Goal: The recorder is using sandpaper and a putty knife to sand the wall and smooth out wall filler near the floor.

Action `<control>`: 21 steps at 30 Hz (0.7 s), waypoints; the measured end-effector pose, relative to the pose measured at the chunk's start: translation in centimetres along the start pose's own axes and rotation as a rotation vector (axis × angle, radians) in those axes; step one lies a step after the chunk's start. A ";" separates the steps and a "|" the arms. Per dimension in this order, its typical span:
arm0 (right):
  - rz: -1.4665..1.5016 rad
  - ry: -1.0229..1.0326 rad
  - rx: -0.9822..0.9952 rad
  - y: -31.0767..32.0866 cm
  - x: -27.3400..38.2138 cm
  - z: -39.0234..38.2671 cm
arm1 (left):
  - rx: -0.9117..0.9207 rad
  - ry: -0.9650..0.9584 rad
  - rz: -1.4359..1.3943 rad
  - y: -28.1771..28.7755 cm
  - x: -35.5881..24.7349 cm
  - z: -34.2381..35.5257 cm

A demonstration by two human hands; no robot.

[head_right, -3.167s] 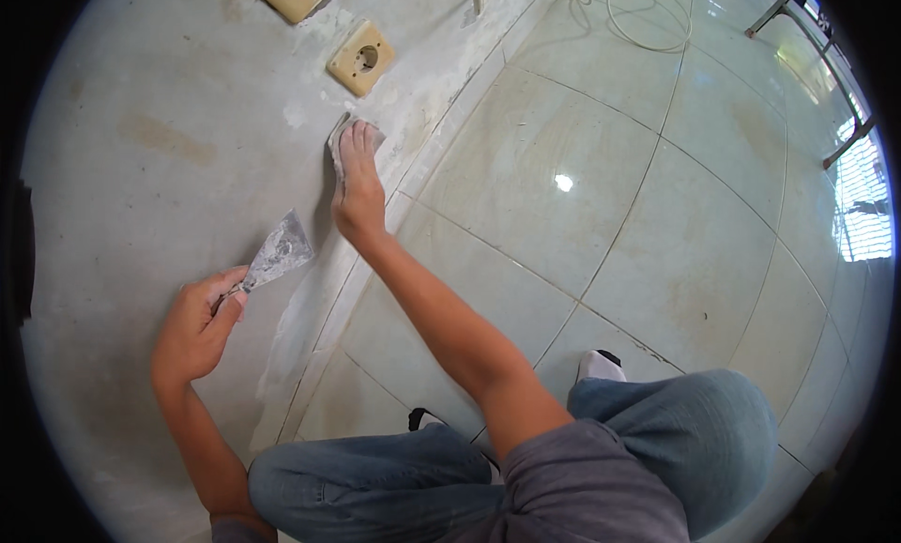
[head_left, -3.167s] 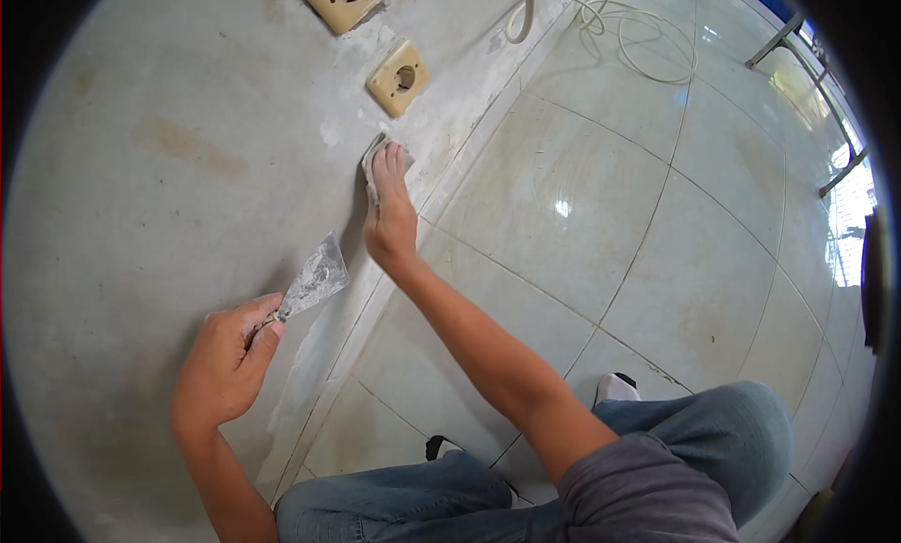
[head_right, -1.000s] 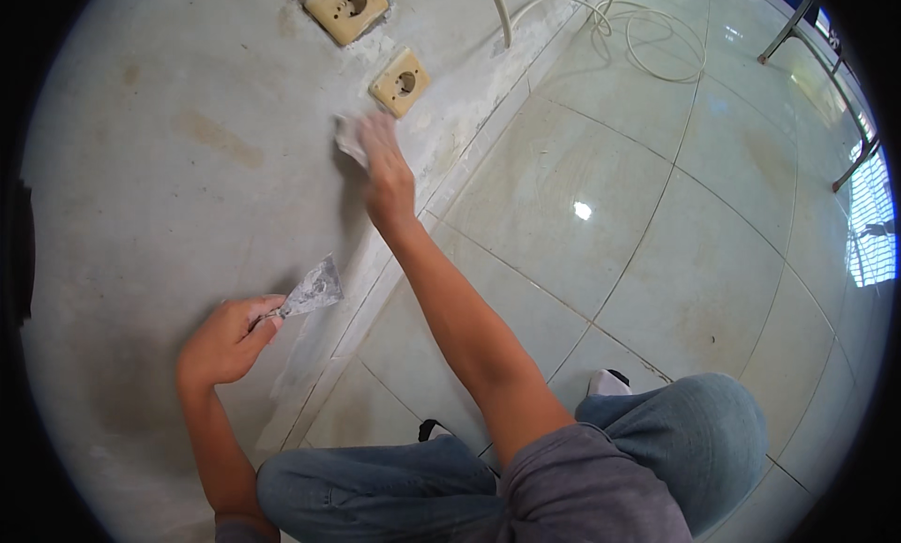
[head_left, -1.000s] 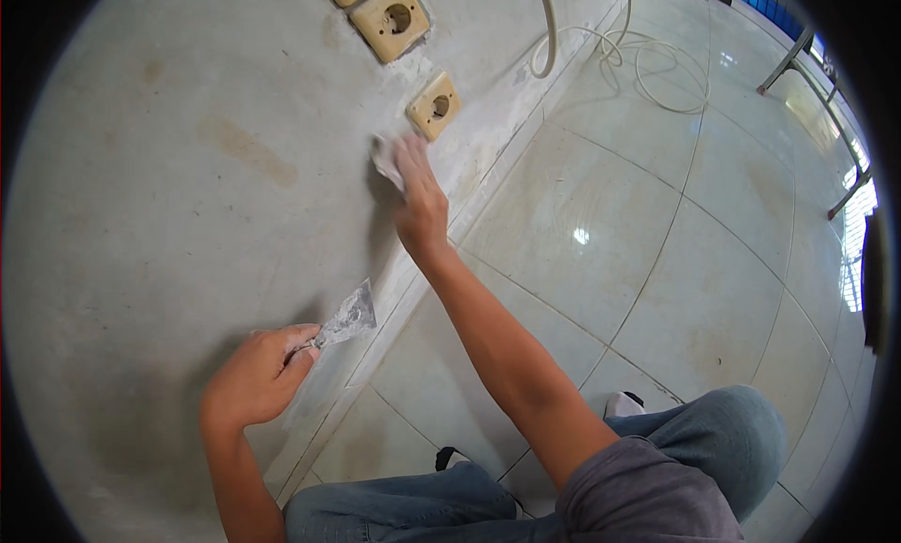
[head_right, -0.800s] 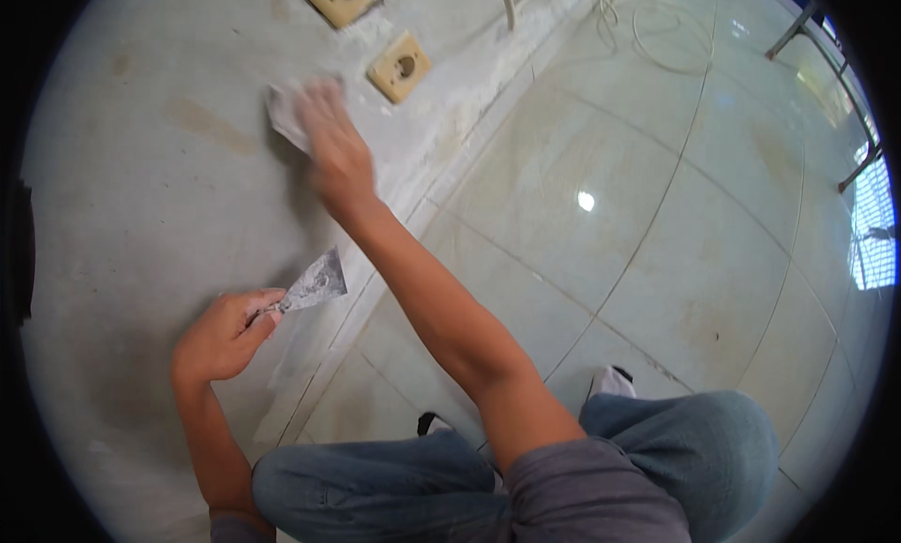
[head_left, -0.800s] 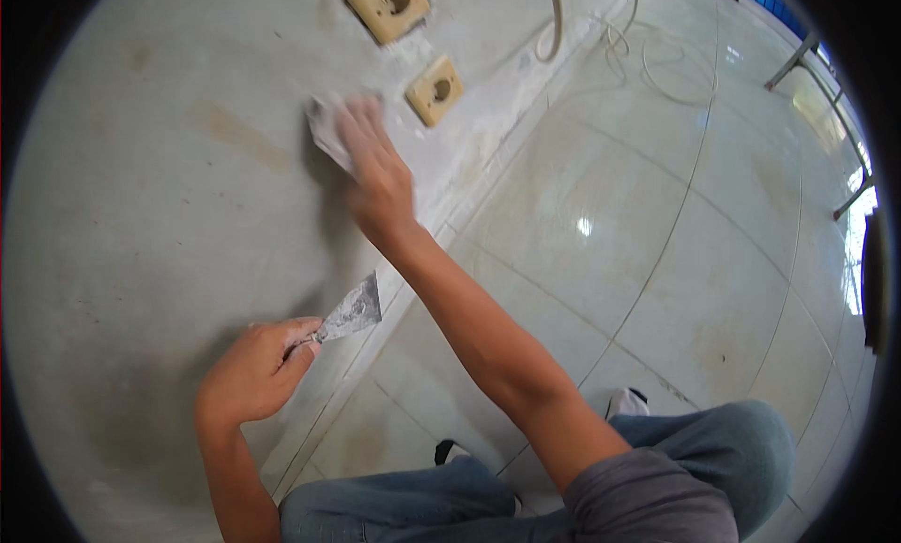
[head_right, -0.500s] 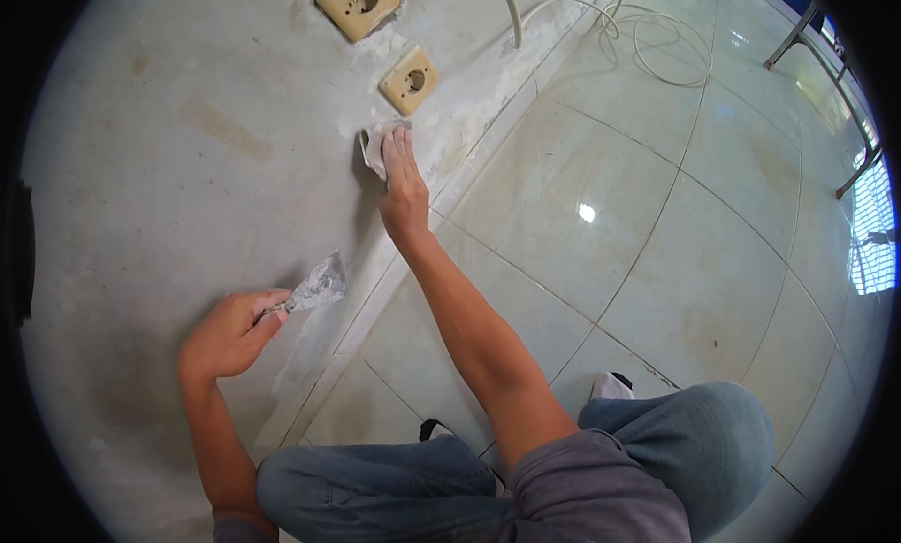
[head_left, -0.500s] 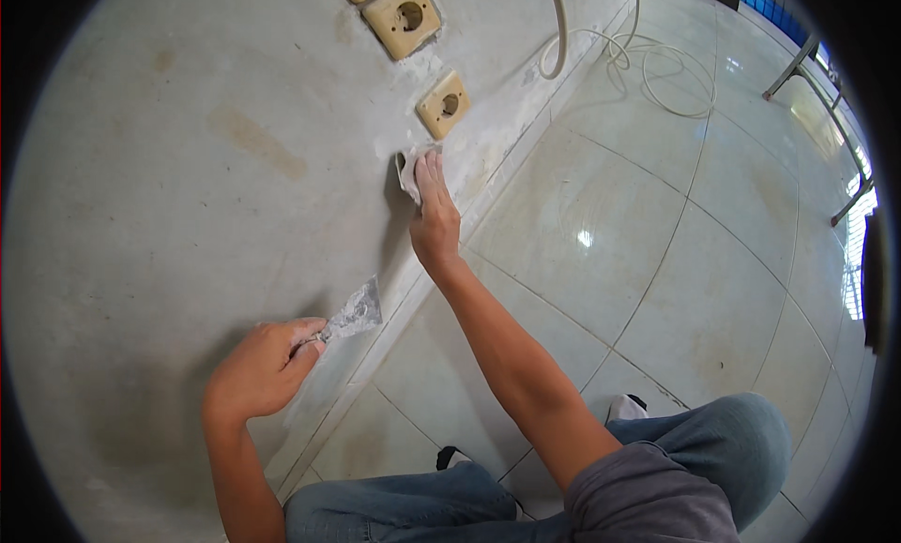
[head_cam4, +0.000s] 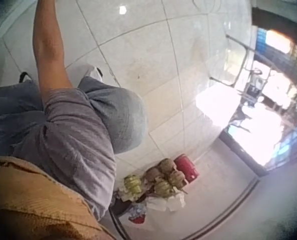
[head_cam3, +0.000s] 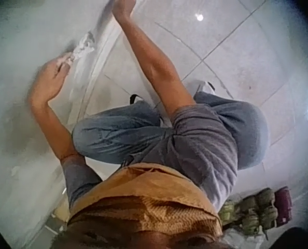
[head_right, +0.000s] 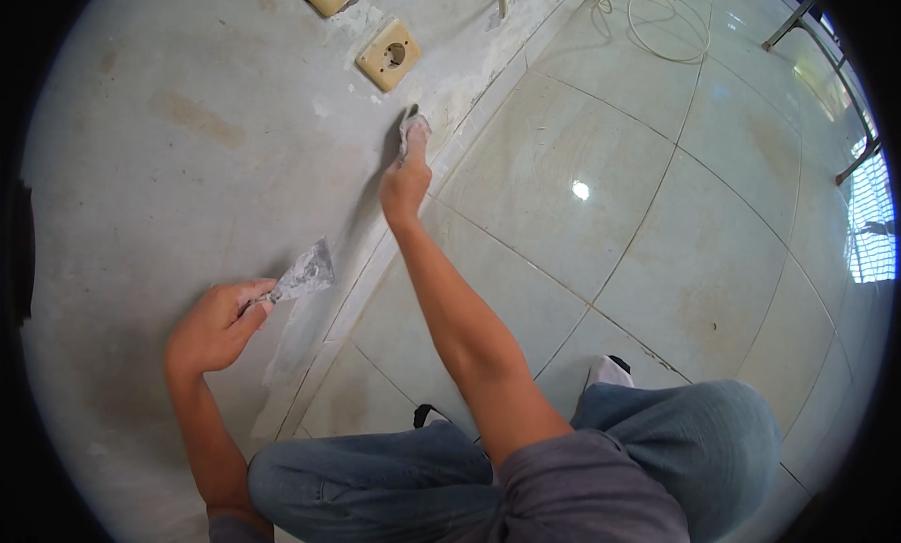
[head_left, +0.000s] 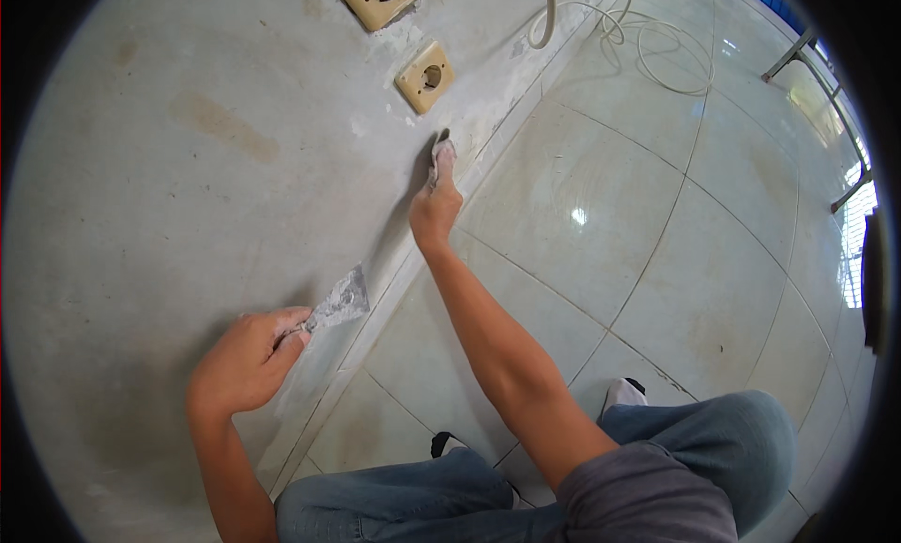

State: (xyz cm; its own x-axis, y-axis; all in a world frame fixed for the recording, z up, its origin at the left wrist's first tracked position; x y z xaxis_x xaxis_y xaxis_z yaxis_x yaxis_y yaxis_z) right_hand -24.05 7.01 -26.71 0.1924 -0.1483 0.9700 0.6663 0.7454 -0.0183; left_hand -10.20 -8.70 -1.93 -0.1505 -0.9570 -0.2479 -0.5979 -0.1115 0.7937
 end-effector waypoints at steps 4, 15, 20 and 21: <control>0.221 0.529 0.177 -2.5 14.7 -2.6 | 0.043 0.135 -0.032 0.5 1.1 -1.0; -0.054 0.133 0.084 1.5 -5.6 0.6 | -0.161 0.135 -0.029 -1.2 3.8 -1.0; 0.076 -0.055 -0.063 1.6 -4.8 5.1 | -0.143 0.148 -0.108 -1.5 5.1 -1.3; 0.061 -0.006 0.019 0.6 -3.4 4.3 | -0.159 0.117 -0.111 -1.6 5.2 -1.2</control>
State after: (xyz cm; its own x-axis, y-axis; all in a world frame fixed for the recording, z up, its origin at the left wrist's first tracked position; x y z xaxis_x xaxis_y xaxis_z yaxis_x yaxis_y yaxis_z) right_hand -27.39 10.81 -28.95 0.2278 -0.0980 0.9688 0.6400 0.7649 -0.0731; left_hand -9.10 -13.79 -3.80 0.0072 -0.9602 -0.2794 -0.4726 -0.2495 0.8452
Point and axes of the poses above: each hand's wrist, its own z-axis towards the middle knuckle, its own y-axis out of the back of the hand, x = y × z, the point moved 7 cm from there along z, towards the middle knuckle, and after that the axes turned 5 degrees about x, right-handed, at the moved point
